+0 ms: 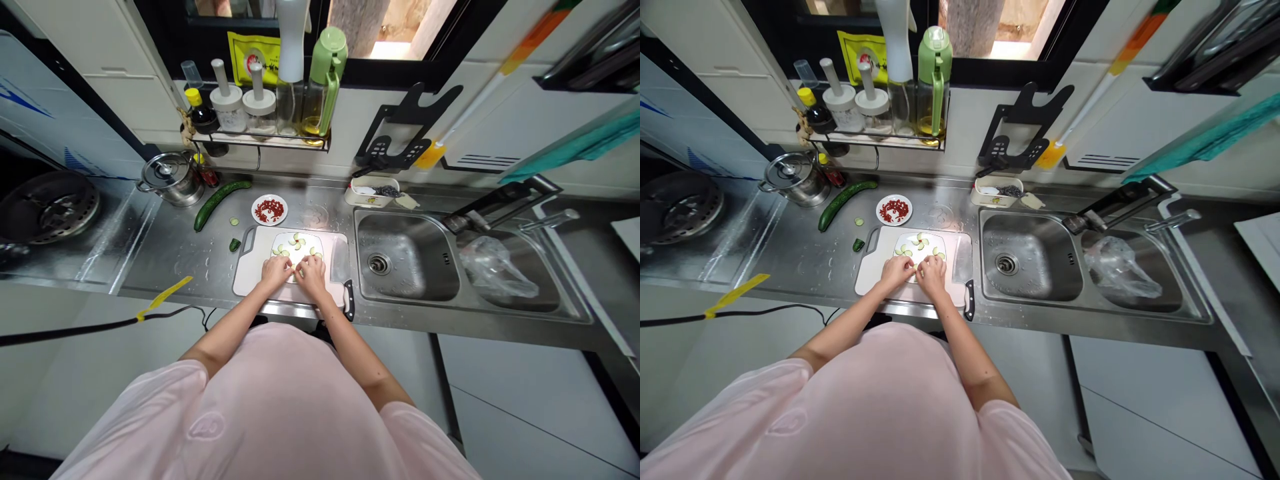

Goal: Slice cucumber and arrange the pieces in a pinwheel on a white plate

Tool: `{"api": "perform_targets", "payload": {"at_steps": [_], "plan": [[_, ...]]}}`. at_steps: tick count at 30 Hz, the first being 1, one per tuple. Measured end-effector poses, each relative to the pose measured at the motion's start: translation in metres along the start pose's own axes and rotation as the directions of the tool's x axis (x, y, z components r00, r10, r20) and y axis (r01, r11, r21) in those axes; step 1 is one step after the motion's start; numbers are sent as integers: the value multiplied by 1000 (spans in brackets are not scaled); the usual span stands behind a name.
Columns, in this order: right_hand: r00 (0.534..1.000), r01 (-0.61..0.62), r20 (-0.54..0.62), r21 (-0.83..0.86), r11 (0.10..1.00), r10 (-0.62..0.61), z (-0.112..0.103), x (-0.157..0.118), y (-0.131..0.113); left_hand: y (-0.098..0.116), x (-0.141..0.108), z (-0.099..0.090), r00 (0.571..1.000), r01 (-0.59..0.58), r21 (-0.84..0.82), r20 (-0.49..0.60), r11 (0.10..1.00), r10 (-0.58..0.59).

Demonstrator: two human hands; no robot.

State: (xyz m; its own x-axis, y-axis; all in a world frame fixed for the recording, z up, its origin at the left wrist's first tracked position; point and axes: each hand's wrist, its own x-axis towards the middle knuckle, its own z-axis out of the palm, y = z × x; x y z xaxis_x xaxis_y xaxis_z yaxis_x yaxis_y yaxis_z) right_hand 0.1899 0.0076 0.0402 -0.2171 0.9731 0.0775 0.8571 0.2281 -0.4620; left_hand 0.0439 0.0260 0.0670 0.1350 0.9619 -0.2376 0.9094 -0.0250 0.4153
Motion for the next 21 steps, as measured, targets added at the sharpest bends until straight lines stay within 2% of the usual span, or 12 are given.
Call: {"api": "perform_targets", "payload": {"at_steps": [4, 21], "plan": [[1000, 3, 5, -9, 1000, -3, 0, 0, -1, 1, -1, 0, 1000, 0, -1, -5, 1000, 0], [994, -21, -105, 48, 999, 26, -5, -4, -3, 2, -5, -3, 998, -29, -66, -58, 997, 26]]}}
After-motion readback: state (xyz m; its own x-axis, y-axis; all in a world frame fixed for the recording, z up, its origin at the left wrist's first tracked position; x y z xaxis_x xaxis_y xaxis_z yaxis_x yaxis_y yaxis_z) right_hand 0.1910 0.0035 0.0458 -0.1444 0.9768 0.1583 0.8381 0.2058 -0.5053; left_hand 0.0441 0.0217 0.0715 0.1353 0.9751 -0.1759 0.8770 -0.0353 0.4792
